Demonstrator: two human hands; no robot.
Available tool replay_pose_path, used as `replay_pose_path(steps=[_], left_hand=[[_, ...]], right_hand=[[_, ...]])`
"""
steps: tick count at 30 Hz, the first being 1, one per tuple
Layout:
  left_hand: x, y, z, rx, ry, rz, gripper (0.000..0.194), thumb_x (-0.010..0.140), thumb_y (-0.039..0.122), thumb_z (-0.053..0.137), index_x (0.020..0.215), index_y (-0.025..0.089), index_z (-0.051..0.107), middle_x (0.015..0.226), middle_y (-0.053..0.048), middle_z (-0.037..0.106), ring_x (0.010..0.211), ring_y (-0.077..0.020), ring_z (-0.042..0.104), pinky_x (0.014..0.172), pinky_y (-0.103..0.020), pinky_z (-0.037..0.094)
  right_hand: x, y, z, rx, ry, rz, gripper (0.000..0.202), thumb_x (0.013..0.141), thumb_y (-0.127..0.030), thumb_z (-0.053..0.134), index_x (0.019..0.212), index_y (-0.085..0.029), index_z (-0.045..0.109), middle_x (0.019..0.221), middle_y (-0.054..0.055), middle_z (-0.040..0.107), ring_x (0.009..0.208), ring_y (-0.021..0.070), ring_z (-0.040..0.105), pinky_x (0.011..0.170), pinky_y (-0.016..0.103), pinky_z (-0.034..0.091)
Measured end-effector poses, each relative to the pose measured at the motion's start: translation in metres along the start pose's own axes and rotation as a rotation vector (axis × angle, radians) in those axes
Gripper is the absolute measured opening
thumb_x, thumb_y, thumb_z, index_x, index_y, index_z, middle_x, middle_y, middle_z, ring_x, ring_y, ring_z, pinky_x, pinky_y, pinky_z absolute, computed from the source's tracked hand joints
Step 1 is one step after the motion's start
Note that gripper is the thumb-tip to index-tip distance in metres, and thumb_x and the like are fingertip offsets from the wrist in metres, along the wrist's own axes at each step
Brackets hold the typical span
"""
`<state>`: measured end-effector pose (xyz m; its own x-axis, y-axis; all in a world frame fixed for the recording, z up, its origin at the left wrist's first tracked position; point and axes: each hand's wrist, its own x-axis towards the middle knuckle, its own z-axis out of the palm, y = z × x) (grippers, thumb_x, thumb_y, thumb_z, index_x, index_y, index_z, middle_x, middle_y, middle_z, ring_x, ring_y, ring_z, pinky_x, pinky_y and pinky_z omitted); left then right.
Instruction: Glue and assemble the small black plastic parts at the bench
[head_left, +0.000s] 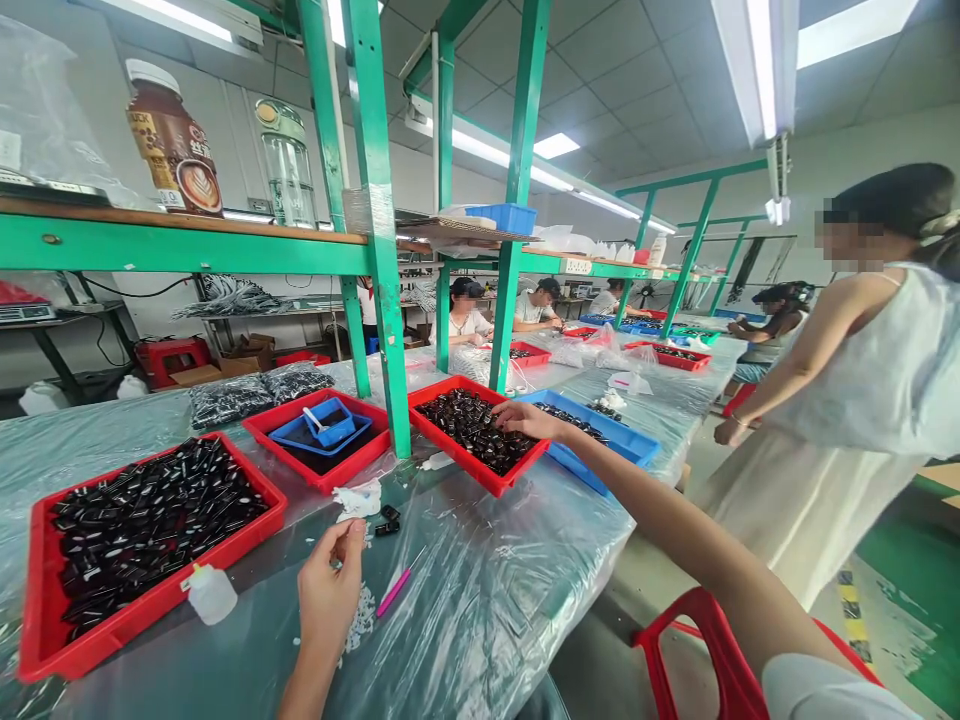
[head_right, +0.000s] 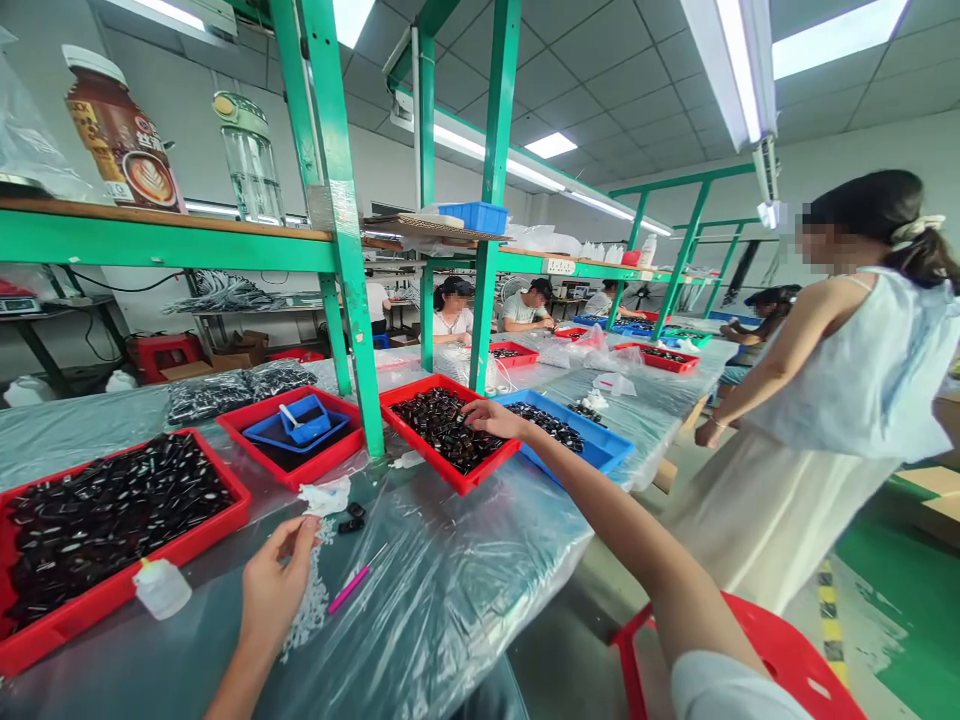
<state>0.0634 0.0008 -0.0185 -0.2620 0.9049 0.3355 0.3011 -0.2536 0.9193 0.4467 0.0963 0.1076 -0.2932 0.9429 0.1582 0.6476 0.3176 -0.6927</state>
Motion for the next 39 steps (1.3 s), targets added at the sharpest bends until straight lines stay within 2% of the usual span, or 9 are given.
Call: replay_pose_path(steps=[4,8,11,14,20,27,32,36,39], left_hand=[[0.004,-0.002,-0.004,0.013,0.033,-0.015,0.046,0.08,0.062,0.056,0.089,0.019,0.068,0.077,-0.005,0.07,0.08,-0.025,0.066,0.076,-0.033,0.048],[0.011,-0.007,-0.01,-0.018,0.093,-0.011,0.044,0.081,0.058,0.056,0.092,0.017,0.068,0.074,-0.005,0.069,0.077,-0.0242,0.066,0.072,-0.032,0.048],[0.015,-0.012,-0.012,-0.055,0.125,0.0,0.043,0.081,0.057,0.056,0.09,0.016,0.067,0.074,-0.006,0.069,0.073,-0.0226,0.066,0.068,-0.031,0.049],[0.017,-0.016,-0.013,-0.053,0.128,0.001,0.042,0.081,0.056,0.057,0.086,0.016,0.067,0.072,-0.005,0.068,0.068,-0.0206,0.064,0.067,-0.03,0.049],[0.015,-0.016,-0.013,-0.018,0.077,0.0,0.044,0.082,0.058,0.054,0.088,0.015,0.067,0.071,-0.004,0.066,0.068,-0.0194,0.062,0.066,-0.028,0.048],[0.015,-0.015,-0.011,-0.008,0.029,-0.012,0.044,0.082,0.057,0.054,0.089,0.016,0.068,0.075,-0.005,0.069,0.074,-0.0216,0.064,0.07,-0.03,0.05],[0.013,-0.009,-0.012,0.005,0.04,0.004,0.042,0.083,0.056,0.053,0.088,0.017,0.068,0.072,-0.004,0.068,0.068,-0.0192,0.062,0.066,-0.028,0.048],[0.013,-0.008,-0.011,0.004,0.038,0.016,0.04,0.085,0.054,0.051,0.085,0.016,0.066,0.069,-0.003,0.066,0.065,-0.0182,0.06,0.065,-0.027,0.047],[0.015,-0.011,-0.011,-0.002,0.041,-0.001,0.04,0.085,0.053,0.052,0.088,0.016,0.067,0.074,-0.004,0.067,0.068,-0.0182,0.061,0.067,-0.028,0.048]], right_hand=[[0.003,-0.003,0.001,0.075,0.116,-0.044,0.032,0.08,-0.016,0.054,0.112,-0.014,0.058,0.098,0.01,0.072,0.08,0.0168,0.067,0.068,0.028,0.055],[0.002,-0.03,0.03,0.084,0.187,-0.159,0.026,0.083,-0.017,0.051,0.107,-0.014,0.06,0.087,0.006,0.07,0.08,0.0164,0.065,0.075,0.029,0.053],[0.0,-0.058,0.059,-0.115,0.146,-0.341,0.022,0.089,-0.021,0.048,0.105,-0.017,0.063,0.087,0.005,0.07,0.079,0.0165,0.065,0.077,0.03,0.051],[0.008,-0.064,0.075,-0.434,0.106,-0.431,0.024,0.092,-0.027,0.05,0.11,-0.02,0.065,0.105,0.008,0.07,0.098,0.0217,0.064,0.094,0.036,0.046],[0.042,-0.002,0.072,-0.666,0.121,0.01,0.045,0.096,-0.046,0.05,0.131,-0.019,0.059,0.14,0.014,0.052,0.132,0.031,0.043,0.111,0.045,0.034],[0.053,0.02,0.071,-0.669,0.102,0.098,0.055,0.095,-0.052,0.051,0.138,-0.018,0.053,0.146,0.015,0.046,0.136,0.034,0.039,0.112,0.047,0.031],[0.045,-0.011,0.079,-0.648,0.158,0.027,0.054,0.096,-0.053,0.047,0.139,-0.02,0.05,0.144,0.013,0.047,0.136,0.0343,0.037,0.113,0.05,0.027],[0.025,-0.06,0.101,-0.523,0.381,-0.271,0.037,0.1,-0.04,0.041,0.125,-0.017,0.056,0.129,0.014,0.058,0.123,0.0295,0.047,0.109,0.044,0.031],[0.012,-0.089,0.138,-0.463,0.182,-0.408,0.027,0.1,-0.034,0.041,0.11,-0.02,0.061,0.11,0.009,0.066,0.102,0.0236,0.059,0.096,0.036,0.042]])
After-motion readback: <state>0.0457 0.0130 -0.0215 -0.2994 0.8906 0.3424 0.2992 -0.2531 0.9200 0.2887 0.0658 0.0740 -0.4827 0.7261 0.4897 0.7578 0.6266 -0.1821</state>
